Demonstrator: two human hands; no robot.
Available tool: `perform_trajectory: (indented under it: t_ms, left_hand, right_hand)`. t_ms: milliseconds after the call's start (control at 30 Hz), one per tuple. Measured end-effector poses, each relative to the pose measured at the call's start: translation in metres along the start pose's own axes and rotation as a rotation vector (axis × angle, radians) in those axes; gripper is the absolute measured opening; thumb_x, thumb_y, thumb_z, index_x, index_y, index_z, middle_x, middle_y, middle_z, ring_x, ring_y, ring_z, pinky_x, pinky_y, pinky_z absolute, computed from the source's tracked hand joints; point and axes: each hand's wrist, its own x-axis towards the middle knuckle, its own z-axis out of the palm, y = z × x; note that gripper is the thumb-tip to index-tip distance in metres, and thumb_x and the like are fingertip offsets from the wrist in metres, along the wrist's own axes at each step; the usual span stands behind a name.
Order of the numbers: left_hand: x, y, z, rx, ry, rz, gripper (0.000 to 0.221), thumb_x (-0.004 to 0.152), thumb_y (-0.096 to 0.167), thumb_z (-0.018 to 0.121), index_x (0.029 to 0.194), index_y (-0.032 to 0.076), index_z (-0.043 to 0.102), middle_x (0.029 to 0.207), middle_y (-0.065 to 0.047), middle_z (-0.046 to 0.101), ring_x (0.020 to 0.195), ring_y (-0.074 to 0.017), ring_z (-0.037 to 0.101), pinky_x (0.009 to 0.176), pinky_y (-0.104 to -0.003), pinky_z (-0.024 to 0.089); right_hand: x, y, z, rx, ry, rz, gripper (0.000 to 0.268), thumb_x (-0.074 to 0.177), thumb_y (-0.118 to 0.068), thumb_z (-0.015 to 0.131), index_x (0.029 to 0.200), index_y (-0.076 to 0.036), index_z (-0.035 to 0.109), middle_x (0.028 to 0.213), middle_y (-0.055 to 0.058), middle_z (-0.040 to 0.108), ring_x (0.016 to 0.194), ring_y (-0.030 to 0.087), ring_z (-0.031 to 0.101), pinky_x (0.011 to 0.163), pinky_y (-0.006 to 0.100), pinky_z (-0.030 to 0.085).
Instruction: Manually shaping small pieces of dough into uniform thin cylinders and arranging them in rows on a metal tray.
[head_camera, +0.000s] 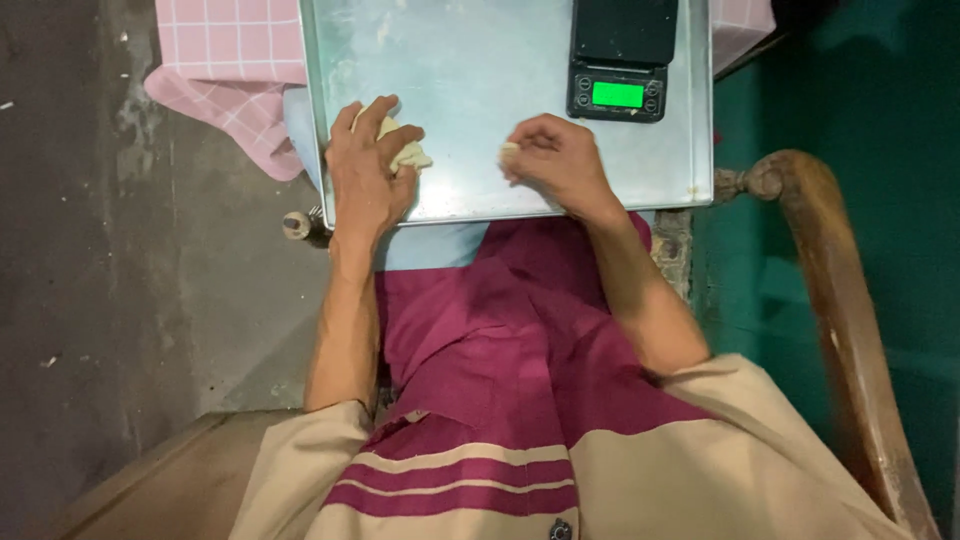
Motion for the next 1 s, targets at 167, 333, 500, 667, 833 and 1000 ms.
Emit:
perform_trajectory:
  t_ms: [167, 333, 500, 667, 833, 1000]
  left_hand:
    - [0.001, 0.009, -0.003, 0.087, -0.031, -0.016, 0.055, 0.070, 0.016, 0.053, 0.120, 0.016, 0.074, 0.148, -0.011, 0.055, 0.133, -0.0502, 0.042, 0.087, -0.067, 0.045]
    - [-0.002, 0.010, -0.004, 0.074, -0.039, -0.056, 0.050, 0.077, 0.021, 0.058, 0.124, 0.017, 0.074, 0.153, -0.007, 0.051, 0.138, -0.0437, 0.038, 0.095, -0.066, 0.042]
    - [-0.002, 0.010, -0.004, 0.062, -0.025, -0.042, 0.048, 0.080, 0.025, 0.054, 0.124, 0.015, 0.073, 0.152, -0.010, 0.052, 0.138, -0.0467, 0.038, 0.091, -0.067, 0.042]
    - [-0.003, 0.009, 0.000, 0.071, -0.008, -0.046, 0.049, 0.077, 0.023, 0.055, 0.123, 0.015, 0.073, 0.151, -0.011, 0.052, 0.137, -0.0472, 0.039, 0.093, -0.066, 0.041]
    - [0.000, 0.016, -0.006, 0.051, -0.027, -0.101, 0.057, 0.075, 0.025, 0.056, 0.130, 0.013, 0.069, 0.155, -0.014, 0.047, 0.141, -0.0472, 0.036, 0.099, -0.065, 0.039]
    - [0.000, 0.013, -0.004, -0.037, -0.010, -0.132, 0.065, 0.072, 0.016, 0.055, 0.137, 0.006, 0.057, 0.154, -0.018, 0.045, 0.143, -0.0437, 0.035, 0.107, -0.066, 0.035]
  right_hand:
    - [-0.018, 0.005, -0.040, -0.044, 0.243, 0.031, 0.018, 0.082, -0.001, 0.085, 0.096, -0.002, 0.074, 0.082, 0.009, 0.074, 0.068, 0.014, 0.070, 0.063, 0.024, 0.064]
    - [-0.010, -0.026, -0.067, -0.401, 0.490, -0.086, 0.018, 0.081, -0.010, 0.082, 0.098, -0.012, 0.078, 0.095, 0.003, 0.075, 0.084, 0.014, 0.073, 0.073, 0.029, 0.064]
    - [0.048, -0.014, -0.129, -0.563, 0.482, -0.426, 0.021, 0.091, 0.000, 0.081, 0.111, -0.003, 0.075, 0.098, 0.008, 0.071, 0.084, 0.015, 0.068, 0.069, 0.027, 0.063]
    - [0.084, -0.013, -0.153, -0.866, 0.440, -0.562, 0.011, 0.093, -0.003, 0.088, 0.100, -0.005, 0.081, 0.088, 0.006, 0.076, 0.079, 0.016, 0.069, 0.066, 0.032, 0.057]
    - [0.082, -0.016, -0.159, -0.834, 0.458, -0.426, 0.021, 0.100, -0.003, 0.066, 0.117, -0.003, 0.079, 0.103, 0.011, 0.081, 0.077, 0.018, 0.077, 0.069, 0.033, 0.066]
    - [0.068, -0.023, -0.123, -0.882, 0.371, -0.517, 0.021, 0.095, -0.005, 0.081, 0.116, -0.003, 0.079, 0.107, 0.013, 0.072, 0.091, 0.023, 0.070, 0.080, 0.035, 0.059]
